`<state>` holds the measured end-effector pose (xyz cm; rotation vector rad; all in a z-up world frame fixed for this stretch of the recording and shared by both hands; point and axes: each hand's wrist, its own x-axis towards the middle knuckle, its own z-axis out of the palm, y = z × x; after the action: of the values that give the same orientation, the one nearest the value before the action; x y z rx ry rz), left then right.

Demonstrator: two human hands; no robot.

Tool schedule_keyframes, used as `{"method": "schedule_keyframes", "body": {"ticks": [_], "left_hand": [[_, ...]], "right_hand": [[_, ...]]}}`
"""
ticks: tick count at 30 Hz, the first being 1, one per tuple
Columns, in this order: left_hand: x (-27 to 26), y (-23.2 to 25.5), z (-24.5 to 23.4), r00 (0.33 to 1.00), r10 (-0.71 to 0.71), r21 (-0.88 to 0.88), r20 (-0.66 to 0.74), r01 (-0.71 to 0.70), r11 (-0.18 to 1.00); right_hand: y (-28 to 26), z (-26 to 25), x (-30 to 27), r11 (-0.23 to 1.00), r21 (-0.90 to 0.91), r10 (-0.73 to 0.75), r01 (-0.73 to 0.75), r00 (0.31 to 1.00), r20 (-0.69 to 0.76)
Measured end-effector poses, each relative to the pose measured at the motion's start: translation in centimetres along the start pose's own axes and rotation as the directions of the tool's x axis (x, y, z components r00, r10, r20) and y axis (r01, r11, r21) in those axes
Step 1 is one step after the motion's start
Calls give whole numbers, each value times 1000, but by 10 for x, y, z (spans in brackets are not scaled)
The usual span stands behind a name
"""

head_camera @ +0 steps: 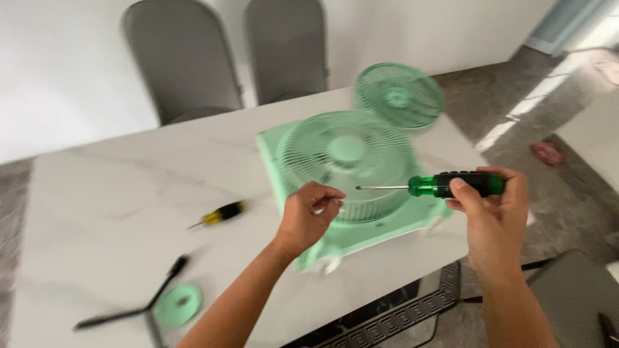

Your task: The person reassembles a light green electric fan on a white table. They use a green screwdriver to tighten screws on the fan's base and front grille, then wipe the fan blades with a cloth. Finally, they attach the front grille and secure the central cap with a screw.

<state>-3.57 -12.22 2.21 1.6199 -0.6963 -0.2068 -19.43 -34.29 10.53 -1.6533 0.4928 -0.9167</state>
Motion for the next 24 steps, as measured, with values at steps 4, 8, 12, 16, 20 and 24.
{"method": "schedule_keyframes", "body": {"ticks": [4, 8, 12, 16, 20, 24], "left_hand": [[42, -20, 94, 988, -85, -13, 128, 87, 996], [65, -27, 174, 980, -157, -142, 122, 173, 975], [85, -25, 208, 962, -254, -162, 97, 267, 950], [91, -30, 219, 914, -401, -89, 60, 405, 910], [112, -31, 217, 936, -321, -303, 143, 350, 886], [132, -35, 209, 900, -401, -420, 173, 436, 796]], "right_hand": [[32, -67, 43, 993, -96, -72, 70, 997, -16], [57, -121, 75, 1000, -16, 2, -2, 1000, -26], [75, -149, 112, 998, 56, 15, -20, 996, 88], [98, -154, 144, 998, -27, 68, -65, 986, 150], [114, -142, 177, 987, 156, 12, -47, 976, 216], [125, -132, 220, 975, 198, 44, -97, 965, 258]]}}
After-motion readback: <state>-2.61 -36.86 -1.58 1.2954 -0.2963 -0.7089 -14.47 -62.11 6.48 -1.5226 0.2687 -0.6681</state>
